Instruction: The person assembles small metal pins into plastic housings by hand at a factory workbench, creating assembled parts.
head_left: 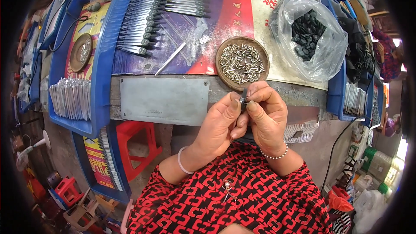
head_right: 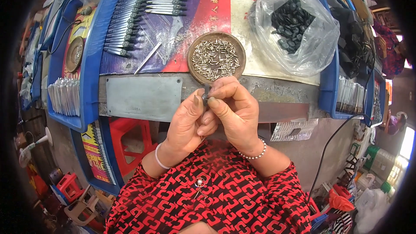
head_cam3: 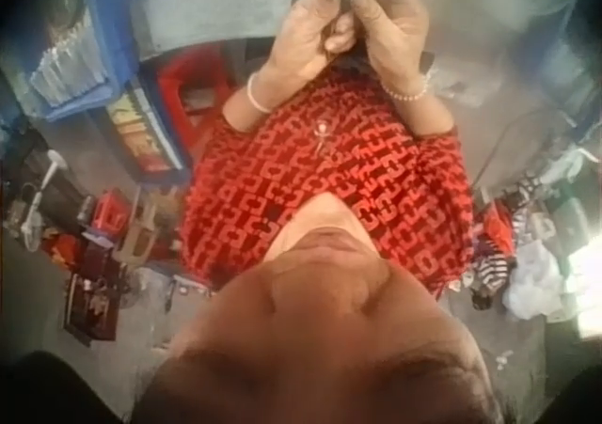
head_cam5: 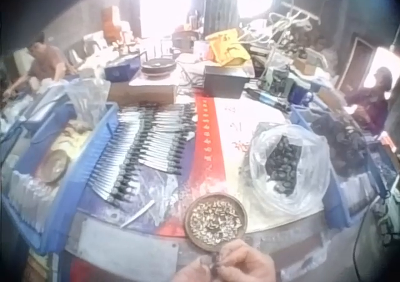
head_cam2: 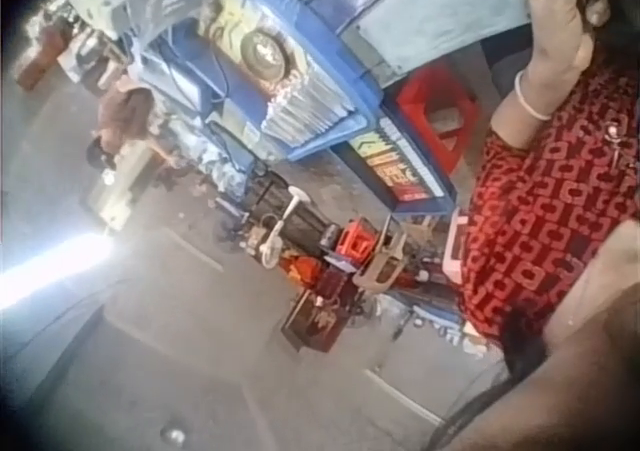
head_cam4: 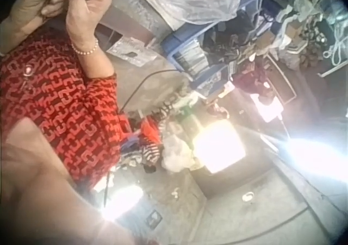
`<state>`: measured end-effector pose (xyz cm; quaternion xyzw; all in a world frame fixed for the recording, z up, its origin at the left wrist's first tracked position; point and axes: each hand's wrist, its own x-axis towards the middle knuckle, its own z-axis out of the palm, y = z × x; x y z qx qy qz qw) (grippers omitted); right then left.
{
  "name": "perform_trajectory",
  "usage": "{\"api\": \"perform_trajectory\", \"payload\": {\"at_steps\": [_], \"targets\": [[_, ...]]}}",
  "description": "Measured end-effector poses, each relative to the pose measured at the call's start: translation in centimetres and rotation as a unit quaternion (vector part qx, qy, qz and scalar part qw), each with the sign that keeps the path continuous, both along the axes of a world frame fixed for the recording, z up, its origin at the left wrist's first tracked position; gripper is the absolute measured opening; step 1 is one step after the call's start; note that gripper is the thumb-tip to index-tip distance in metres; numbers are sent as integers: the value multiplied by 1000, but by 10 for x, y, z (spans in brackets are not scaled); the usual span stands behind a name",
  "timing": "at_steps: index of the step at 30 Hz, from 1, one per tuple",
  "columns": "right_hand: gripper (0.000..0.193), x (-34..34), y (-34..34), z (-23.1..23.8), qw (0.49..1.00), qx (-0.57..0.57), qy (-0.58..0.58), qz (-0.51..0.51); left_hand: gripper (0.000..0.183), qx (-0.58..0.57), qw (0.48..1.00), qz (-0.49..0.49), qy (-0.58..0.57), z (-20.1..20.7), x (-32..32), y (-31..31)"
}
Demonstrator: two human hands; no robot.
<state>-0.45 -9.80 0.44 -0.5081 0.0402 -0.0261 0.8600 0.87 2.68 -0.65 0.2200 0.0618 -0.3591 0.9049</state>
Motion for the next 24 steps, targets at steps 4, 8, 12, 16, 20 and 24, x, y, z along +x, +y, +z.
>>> {"api": "perform_trajectory", "payload": {"at_steps": [4, 8, 12, 16, 20, 24], "targets": [[8, 0, 2, -5, 993, -108, -45, -15, 28, 1, 1000, 19, 5, -8, -4, 2], [11, 1, 1, 1, 993, -111, -3, 34, 22, -31, 999, 25, 6, -10, -6, 5], [19, 6, 1, 14, 990, 26, 89, 105, 19, -34, 999, 26, -10, -4, -6, 10], [18, 6, -1, 18, 983, -43, 77, 160, 28, -22, 999, 37, -2, -2, -10, 13], [15, 3, -2, 16, 979, -91, 3, 181, 32, -33, 997, 7, -72, -3, -17, 18], [12, 2, -8, 20, 968, -184, -74, 156, 32, -68, 997, -28, -28, 1, -18, 16]]}}
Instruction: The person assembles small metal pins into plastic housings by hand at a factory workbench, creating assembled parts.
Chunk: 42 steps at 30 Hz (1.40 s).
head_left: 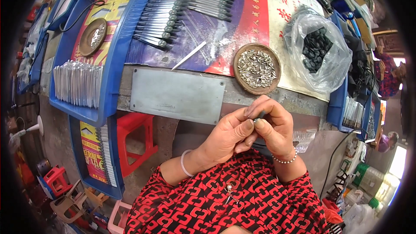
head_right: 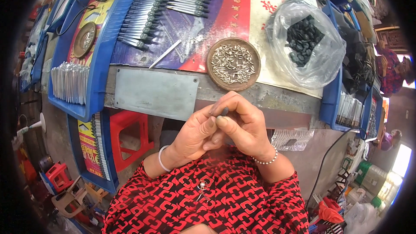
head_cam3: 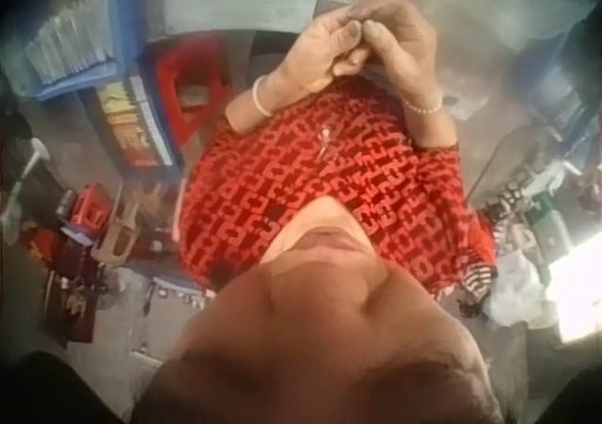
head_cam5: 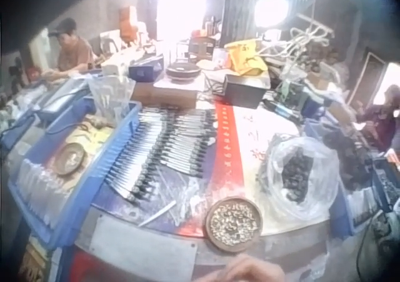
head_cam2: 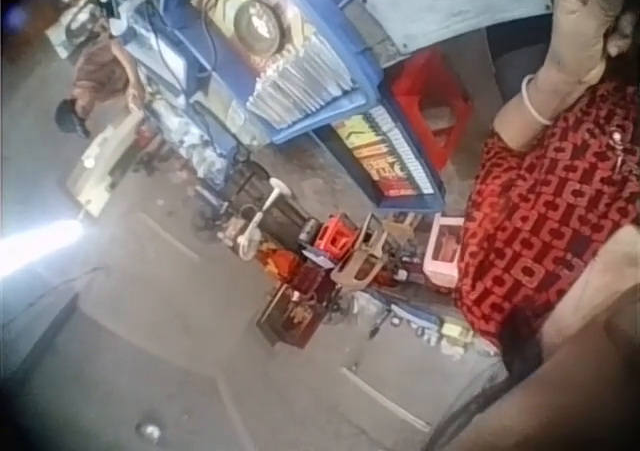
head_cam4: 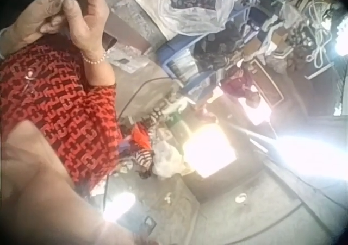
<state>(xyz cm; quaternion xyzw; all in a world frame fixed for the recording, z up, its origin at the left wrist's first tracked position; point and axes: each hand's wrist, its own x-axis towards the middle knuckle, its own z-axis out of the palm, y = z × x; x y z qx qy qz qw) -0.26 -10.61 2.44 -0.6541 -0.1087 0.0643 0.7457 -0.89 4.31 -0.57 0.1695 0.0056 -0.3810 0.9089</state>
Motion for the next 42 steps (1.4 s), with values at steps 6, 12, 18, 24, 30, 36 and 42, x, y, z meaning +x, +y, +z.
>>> {"api": "perform_trajectory", "payload": {"at_steps": [6, 12, 18, 24, 30, 36, 42], "targets": [[18, 43, -40, 15, 929, -367, -37, -30, 30, -33, 998, -37, 38, 2, 0, 0], [15, 70, -43, 5, 763, -623, -173, -1, 31, -12, 998, -4, 67, -2, 3, 5], [10, 81, -43, -2, 787, -587, -192, -1, 32, 1, 997, -13, 77, 0, 6, 3], [11, 85, -47, -2, 881, -440, -160, -60, 35, -19, 994, -39, 101, -5, 10, -1], [7, 80, -51, 6, 982, -176, 40, -61, 34, -52, 990, -43, 122, -9, 11, -1], [12, 53, -40, 12, 995, -33, 94, -17, 32, -69, 989, -29, 130, -6, 12, 0], [11, 72, -36, 2, 987, -131, 54, -81, 31, -75, 988, -40, 133, -7, 11, -2]]}}
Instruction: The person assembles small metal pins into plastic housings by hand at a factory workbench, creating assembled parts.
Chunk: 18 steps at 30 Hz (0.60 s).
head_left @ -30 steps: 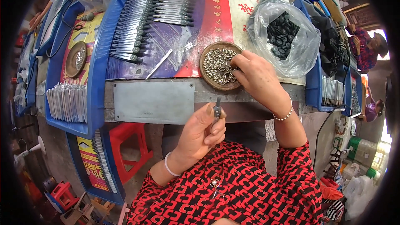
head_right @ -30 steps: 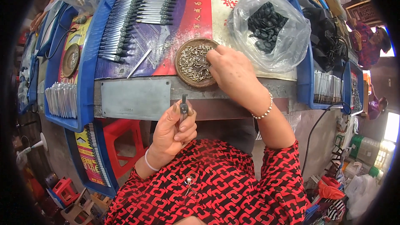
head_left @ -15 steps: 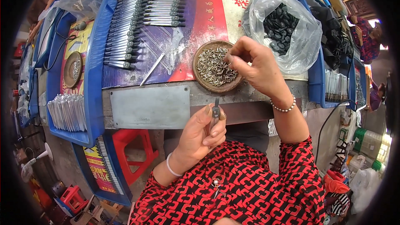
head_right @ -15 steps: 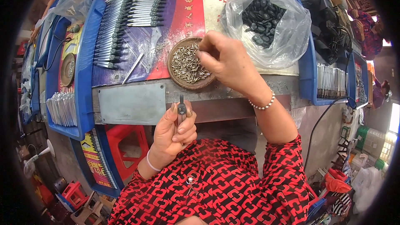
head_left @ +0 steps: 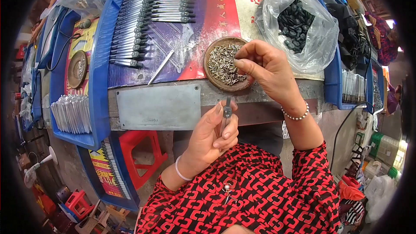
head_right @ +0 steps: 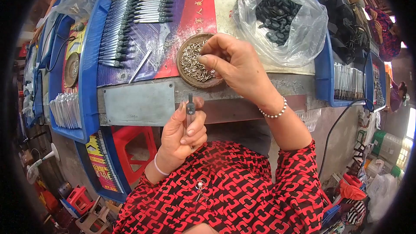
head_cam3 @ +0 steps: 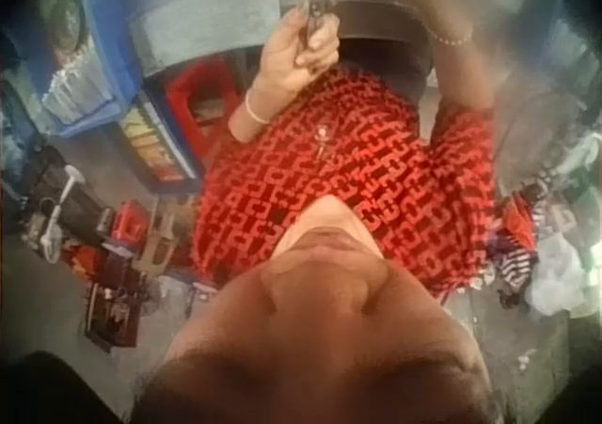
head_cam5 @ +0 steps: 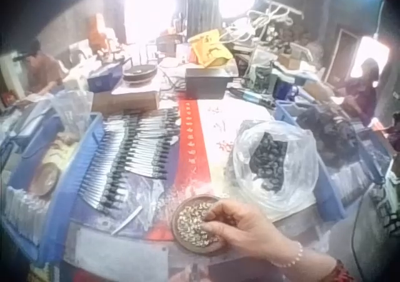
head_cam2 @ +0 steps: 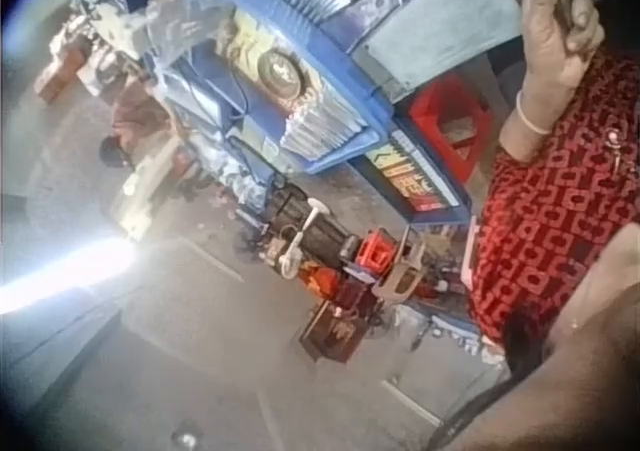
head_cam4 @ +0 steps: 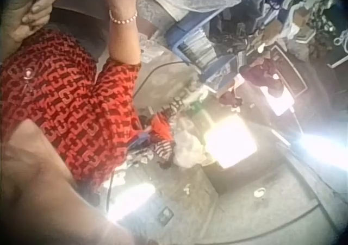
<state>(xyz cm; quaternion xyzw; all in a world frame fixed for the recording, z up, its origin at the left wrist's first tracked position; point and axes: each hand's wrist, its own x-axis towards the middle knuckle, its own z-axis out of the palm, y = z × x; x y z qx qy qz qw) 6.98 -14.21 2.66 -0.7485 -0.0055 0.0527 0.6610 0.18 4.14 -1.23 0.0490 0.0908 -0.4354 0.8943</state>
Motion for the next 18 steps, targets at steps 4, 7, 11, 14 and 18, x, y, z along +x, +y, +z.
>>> {"api": "perform_trajectory", "payload": {"at_steps": [4, 7, 11, 14, 18], "targets": [[10, 0, -4, -4, 999, -34, -8, 12, 31, -8, 1000, 4, -1, -2, 1, 0], [10, -3, -5, -5, 1000, 12, 13, 3, 31, 1, 1000, 0, -7, -2, 1, 0], [11, -11, -5, 2, 999, -25, -3, 35, 30, 9, 1000, 0, -2, -1, 2, 1], [11, -28, 1, 9, 997, -46, -12, 55, 30, 9, 1000, 8, -3, -2, 3, 2], [13, -48, 9, 14, 996, 15, 24, 86, 30, 8, 1000, 3, 12, -1, 1, 1]]}}
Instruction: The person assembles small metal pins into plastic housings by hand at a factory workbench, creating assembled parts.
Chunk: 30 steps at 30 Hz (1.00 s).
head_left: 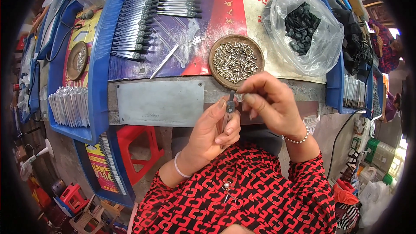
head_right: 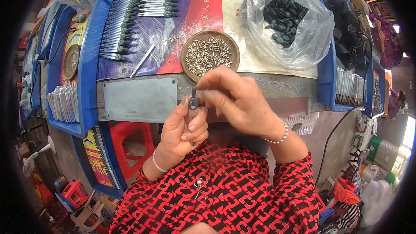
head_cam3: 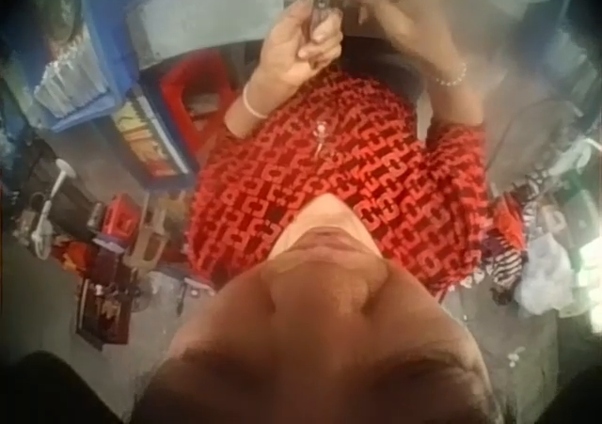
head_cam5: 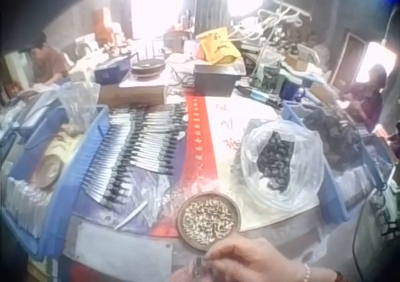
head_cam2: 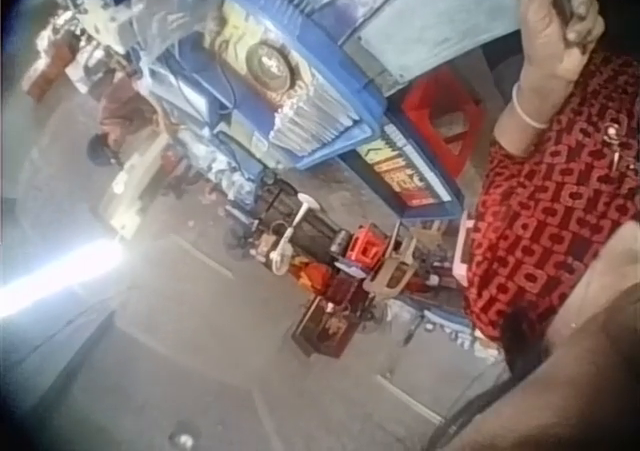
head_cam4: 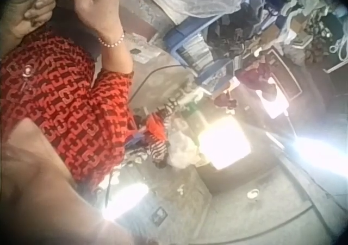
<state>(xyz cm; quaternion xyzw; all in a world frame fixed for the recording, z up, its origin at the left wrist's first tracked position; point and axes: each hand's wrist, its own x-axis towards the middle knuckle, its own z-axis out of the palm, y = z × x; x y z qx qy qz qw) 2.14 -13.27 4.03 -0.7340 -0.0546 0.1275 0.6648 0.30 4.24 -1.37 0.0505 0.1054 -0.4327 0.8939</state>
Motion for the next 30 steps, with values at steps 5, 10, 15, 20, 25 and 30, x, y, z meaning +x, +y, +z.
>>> {"api": "perform_trajectory", "payload": {"at_steps": [5, 10, 15, 20, 25, 30], "targets": [[13, -6, 8, -5, 998, -6, -58, 12, 32, 13, 1000, -10, 3, 0, -2, 0], [13, -9, 12, -8, 993, -39, -108, -1, 31, 33, 999, -15, -6, 2, -3, -1], [16, -15, 18, -14, 906, -277, -321, 15, 24, 56, 998, 3, -8, 1, -4, -4], [28, -17, 23, -14, 915, -247, -319, -20, 25, 91, 994, 6, -57, 5, -4, -2], [19, -7, 4, -5, 997, -44, -17, 54, 31, 74, 993, -3, -90, 8, -8, -2], [16, -11, 3, -10, 998, -35, 7, 45, 27, 36, 998, -22, -52, 6, -8, -4]]}}
